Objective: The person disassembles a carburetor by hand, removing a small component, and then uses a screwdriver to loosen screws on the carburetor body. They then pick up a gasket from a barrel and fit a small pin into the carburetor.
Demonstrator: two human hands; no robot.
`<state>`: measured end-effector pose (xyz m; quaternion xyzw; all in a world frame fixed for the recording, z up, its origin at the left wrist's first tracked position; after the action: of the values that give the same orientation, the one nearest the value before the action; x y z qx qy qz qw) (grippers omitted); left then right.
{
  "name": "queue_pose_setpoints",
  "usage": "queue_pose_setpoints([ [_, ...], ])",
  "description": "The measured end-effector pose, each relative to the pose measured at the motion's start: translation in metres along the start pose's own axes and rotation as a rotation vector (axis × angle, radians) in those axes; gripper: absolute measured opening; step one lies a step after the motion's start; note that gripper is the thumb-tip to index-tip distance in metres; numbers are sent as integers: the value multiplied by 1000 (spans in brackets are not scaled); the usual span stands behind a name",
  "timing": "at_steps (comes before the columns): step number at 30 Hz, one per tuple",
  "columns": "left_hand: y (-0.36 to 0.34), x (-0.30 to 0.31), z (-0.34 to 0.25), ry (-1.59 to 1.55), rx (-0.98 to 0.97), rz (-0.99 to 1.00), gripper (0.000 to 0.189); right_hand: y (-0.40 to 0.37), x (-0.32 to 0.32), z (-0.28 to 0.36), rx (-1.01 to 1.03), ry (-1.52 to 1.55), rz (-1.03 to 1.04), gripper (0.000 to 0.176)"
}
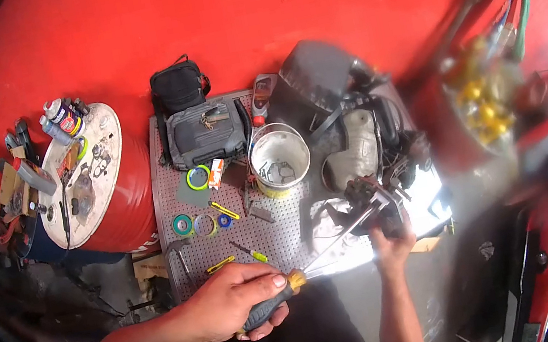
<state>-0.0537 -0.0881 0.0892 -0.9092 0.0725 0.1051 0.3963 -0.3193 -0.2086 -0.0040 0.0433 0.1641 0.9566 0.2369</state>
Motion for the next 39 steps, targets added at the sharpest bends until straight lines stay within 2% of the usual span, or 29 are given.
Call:
queue_pose_setpoints([
  [6,1,-1,7,-84,9,21,36,-7,0,-14,-65,-46,44,36],
  [8,6,2,10,4,-21,15,34,-5,-5,-7,-32,-46,128,36],
  [9,8,4,11,50,-37,11,34,-6,-6,-8,-88,-22,147,36],
  [12,11,7,9,218,-76,1,34,-1,-1,-5,64,-109,126,24],
  [15,12,7,7,227,-115,18,31,1,3,1,79,-152,115,23],
  [16,14,11,1,302,-212,-43,30,-1,0,7,82,-158,112,23],
  [17,14,13,0,378,-296,-100,29,-3,-2,10,0,-140,127,22],
  [18,14,14,-4,458,-387,-152,28,-1,-3,13,85,-182,117,23],
  [20,18,26,5,358,-299,-97,27,2,-5,33,228,-242,126,30],
  [22,23,48,14,260,-245,-77,27,5,-15,75,485,-356,89,38],
  [23,24,65,22,203,-228,-91,27,7,-12,82,445,-362,49,43],
  [24,28,84,35,147,-205,-105,28,8,-12,97,475,-372,30,43],
  [26,68,142,81,57,-393,-203,24,10,-10,131,533,-387,-17,44],
  [28,139,224,181,358,-463,-555,34,2,-12,165,699,-485,8,50],
  [30,166,245,234,668,-287,-742,40,-17,-24,210,907,-554,50,55],
  [32,194,263,302,708,-177,-809,36,-37,-34,255,1049,-586,173,56],
  [34,200,267,336,719,-172,-908,41,-61,-42,286,1179,-595,324,42],
  [36,216,278,373,763,-272,-958,35,-78,-58,324,1181,-485,425,54],
  [39,228,282,387,848,-183,-979,35,-92,-71,350,1216,-446,467,51],
])
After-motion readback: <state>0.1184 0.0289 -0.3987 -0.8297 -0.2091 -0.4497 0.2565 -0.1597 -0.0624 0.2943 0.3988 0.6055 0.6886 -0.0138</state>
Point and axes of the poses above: each hand's wrist, its own y-axis towards the middle knuckle, its own x-axis out of the back of the hand, z = x × y, the point moved 9 cm from there along y, towards the middle knuckle, and after that the axes turned 14 degrees about -z, right-handed, at the moved point
